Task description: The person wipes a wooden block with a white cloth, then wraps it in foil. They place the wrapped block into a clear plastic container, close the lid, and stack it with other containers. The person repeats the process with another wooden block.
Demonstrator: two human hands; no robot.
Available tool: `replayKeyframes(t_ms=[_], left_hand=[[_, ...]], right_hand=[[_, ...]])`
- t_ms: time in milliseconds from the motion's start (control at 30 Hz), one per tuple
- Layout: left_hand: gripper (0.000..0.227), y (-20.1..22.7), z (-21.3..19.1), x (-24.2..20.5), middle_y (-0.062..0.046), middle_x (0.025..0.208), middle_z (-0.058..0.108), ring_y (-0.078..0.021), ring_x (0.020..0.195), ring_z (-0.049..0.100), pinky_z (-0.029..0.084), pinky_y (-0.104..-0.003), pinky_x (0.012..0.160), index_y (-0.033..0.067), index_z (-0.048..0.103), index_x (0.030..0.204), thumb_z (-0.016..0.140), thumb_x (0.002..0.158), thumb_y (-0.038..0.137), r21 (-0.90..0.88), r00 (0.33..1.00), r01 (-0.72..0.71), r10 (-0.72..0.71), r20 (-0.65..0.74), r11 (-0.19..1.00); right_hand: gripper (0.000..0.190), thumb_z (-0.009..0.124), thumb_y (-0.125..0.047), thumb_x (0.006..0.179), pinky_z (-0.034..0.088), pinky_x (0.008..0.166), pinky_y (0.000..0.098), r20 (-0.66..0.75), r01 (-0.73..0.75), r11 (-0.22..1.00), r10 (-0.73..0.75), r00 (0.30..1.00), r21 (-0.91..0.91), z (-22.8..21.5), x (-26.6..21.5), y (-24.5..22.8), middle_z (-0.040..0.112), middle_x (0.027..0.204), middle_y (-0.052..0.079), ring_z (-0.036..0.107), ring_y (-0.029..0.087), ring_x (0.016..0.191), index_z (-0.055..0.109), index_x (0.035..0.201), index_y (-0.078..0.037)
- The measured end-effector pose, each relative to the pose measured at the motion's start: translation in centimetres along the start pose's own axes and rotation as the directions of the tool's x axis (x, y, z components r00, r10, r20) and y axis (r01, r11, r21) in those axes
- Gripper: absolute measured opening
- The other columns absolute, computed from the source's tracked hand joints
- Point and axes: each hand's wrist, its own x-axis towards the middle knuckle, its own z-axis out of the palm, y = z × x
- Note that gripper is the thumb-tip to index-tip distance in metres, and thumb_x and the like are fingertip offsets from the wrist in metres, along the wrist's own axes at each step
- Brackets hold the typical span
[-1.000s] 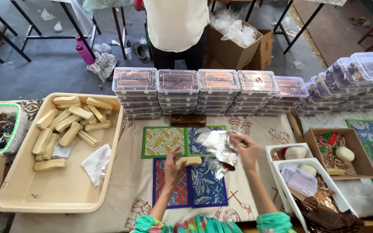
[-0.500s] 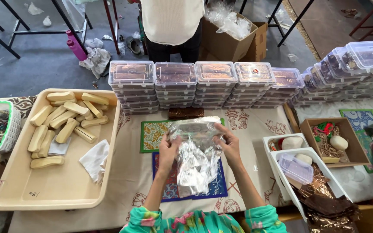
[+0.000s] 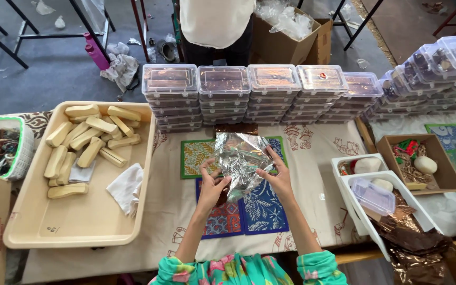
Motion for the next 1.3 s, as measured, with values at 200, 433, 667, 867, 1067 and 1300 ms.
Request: replayKeyframes(t_ms=[200,433,667,867,1067,1300], left_hand=[[0.022,-5.7,-4.1,0.8,-0.003,0.093,0.066,-0.0076,0.085,0.058,0.049,-0.022,0.076,-0.0018,0.076,0.12,0.066,0.108,0.014,0.113,0.986,-0.092,0.075,0.149,0.989],[0.032,0.6,-0.7,-1.5,0.002,0.085,0.069,-0.0032,0.066,0.05,0.04,-0.02,0.058,0.0066,0.08,0.12,0.073,0.095,0.026,0.18,0.964,0.261,-0.265,0.0,0.948],[0.04,-4.1,-0.8,0.3,0.004,0.088,0.071,-0.0038,0.076,0.066,0.053,-0.02,0.065,0.0031,0.065,0.116,0.082,0.082,0.01,0.13,0.99,0.111,-0.122,0.075,0.985],[0.032,-3.7,-2.3,1.0,-0.002,0.081,0.065,-0.0092,0.07,0.058,0.046,-0.024,0.059,0.0022,0.063,0.12,0.078,0.092,0.007,0.076,0.992,0.129,-0.128,-0.015,0.989],[0.046,2.8,0.6,0.7,-0.004,0.092,0.074,-0.0108,0.079,0.07,0.059,-0.025,0.069,0.0087,0.061,0.134,0.072,0.089,0.005,-0.028,0.981,0.192,-0.191,0.031,0.981],[0.091,3.8,3.4,0.1,-0.018,0.145,0.054,-0.0185,0.114,0.064,0.057,-0.033,0.094,0.0201,0.026,0.17,0.07,0.093,-0.001,-0.487,0.921,0.307,-0.127,0.368,0.818]], right_hand=[[0.087,0.083,-0.019,0.079,0.057,0.096,0.0332,0.083,-0.209,0.972,0.201,0.976,0.106,3.4,-1.5,-0.2,0.053,0.151,0.006,0.065,0.017,0.111,0.043,0.156,-0.015],[0.084,0.083,-0.017,0.084,0.054,0.099,0.0299,0.044,-0.164,0.963,0.158,0.986,0.212,3.4,-2.6,1.9,0.062,0.138,0.011,0.064,0.013,0.115,0.044,0.158,-0.015],[0.08,0.068,-0.014,0.095,0.059,0.084,0.0328,0.031,-0.278,0.949,0.276,0.961,0.147,4.1,-2.8,0.7,0.06,0.134,0.009,0.064,0.015,0.107,0.025,0.163,-0.021],[0.076,0.066,-0.011,0.096,0.063,0.078,0.0328,0.016,-0.196,0.962,0.197,0.98,0.189,4.0,-2.4,2.5,0.064,0.13,0.016,0.07,0.022,0.099,0.017,0.153,-0.018],[0.052,0.064,-0.026,0.102,0.059,0.092,0.0432,0.113,-0.161,0.975,0.145,0.983,0.15,2.6,-0.2,5.0,0.065,0.139,0.016,0.066,0.024,0.115,0.043,0.147,-0.013],[0.073,0.043,-0.065,0.099,0.055,0.101,0.0529,0.56,-0.621,0.473,0.283,0.779,0.624,4.9,-1.5,2.0,0.058,0.144,0.011,0.061,0.027,0.127,0.032,0.158,-0.023]])
